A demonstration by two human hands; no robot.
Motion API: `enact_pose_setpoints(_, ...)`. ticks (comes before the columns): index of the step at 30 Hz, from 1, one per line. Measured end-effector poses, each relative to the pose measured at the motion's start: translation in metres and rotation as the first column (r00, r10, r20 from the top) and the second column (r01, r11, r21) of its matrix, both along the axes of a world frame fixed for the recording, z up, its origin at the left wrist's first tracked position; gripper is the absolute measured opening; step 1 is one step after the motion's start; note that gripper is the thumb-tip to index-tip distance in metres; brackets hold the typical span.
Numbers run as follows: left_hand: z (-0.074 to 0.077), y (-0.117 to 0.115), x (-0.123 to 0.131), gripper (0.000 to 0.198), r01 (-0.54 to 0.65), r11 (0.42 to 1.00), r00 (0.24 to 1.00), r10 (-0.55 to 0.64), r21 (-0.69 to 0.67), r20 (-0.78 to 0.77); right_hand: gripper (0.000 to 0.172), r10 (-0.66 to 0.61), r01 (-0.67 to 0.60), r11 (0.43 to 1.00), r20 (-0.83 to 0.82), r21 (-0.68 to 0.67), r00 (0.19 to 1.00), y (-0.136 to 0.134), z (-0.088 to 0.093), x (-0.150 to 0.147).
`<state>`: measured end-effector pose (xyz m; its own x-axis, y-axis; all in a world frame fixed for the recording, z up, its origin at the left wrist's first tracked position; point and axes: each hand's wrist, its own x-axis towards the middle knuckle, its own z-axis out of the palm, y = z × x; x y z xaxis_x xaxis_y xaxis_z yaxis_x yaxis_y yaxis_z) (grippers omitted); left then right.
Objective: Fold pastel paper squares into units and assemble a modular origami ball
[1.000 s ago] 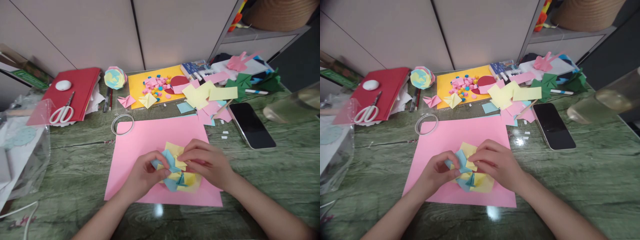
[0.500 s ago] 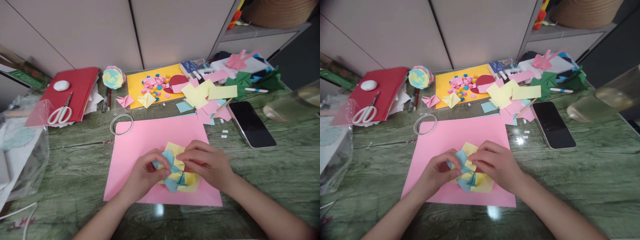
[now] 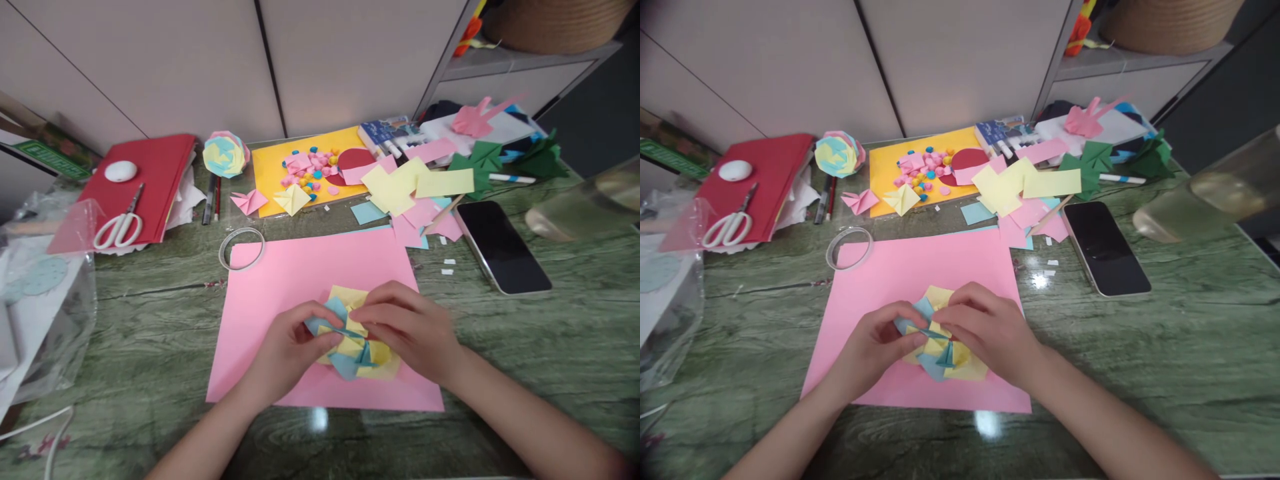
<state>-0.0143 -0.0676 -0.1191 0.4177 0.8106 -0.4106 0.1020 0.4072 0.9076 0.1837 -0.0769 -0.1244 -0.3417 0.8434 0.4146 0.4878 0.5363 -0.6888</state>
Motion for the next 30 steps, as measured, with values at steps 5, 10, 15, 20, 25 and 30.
enact_pose_setpoints(5, 0.001, -0.001, 0.001, 0.008, -0.007, 0.999, 1.000, 0.008, 0.035, -0.021, 0.018, 0.009, -0.010, 1.000, -0.013, -0.023, 1.000, 0.000, -0.002, 0.000)
enact_pose_setpoints(10, 0.001, -0.003, 0.000, 0.007, 0.024, 0.998, 0.997, -0.020, 0.058, -0.072, 0.018, 0.026, -0.027, 1.000, -0.065, -0.011, 0.998, 0.001, -0.002, -0.001)
enact_pose_setpoints(15, 0.005, -0.003, 0.001, 0.005, 0.021, 0.998, 0.998, -0.018, 0.061, -0.052, 0.021, 0.050, -0.049, 0.999, -0.135, 0.008, 0.990, -0.001, -0.003, -0.002)
enact_pose_setpoints(20, 0.008, -0.004, 0.002, 0.003, -0.012, 0.999, 1.000, 0.013, 0.044, -0.019, 0.026, 0.082, -0.085, 0.996, -0.175, -0.011, 0.981, -0.003, -0.004, -0.001)
enact_pose_setpoints(25, 0.010, -0.004, 0.003, 0.003, -0.034, 0.997, 0.999, 0.035, 0.063, -0.014, 0.031, 0.034, -0.046, 0.997, -0.201, -0.057, 0.979, -0.003, -0.001, -0.003)
enact_pose_setpoints(30, 0.010, -0.004, 0.001, 0.004, -0.059, 0.996, 0.998, 0.059, 0.061, -0.006, 0.034, -0.130, -0.054, 0.906, -0.398, -0.419, 0.908, -0.004, 0.003, -0.008)
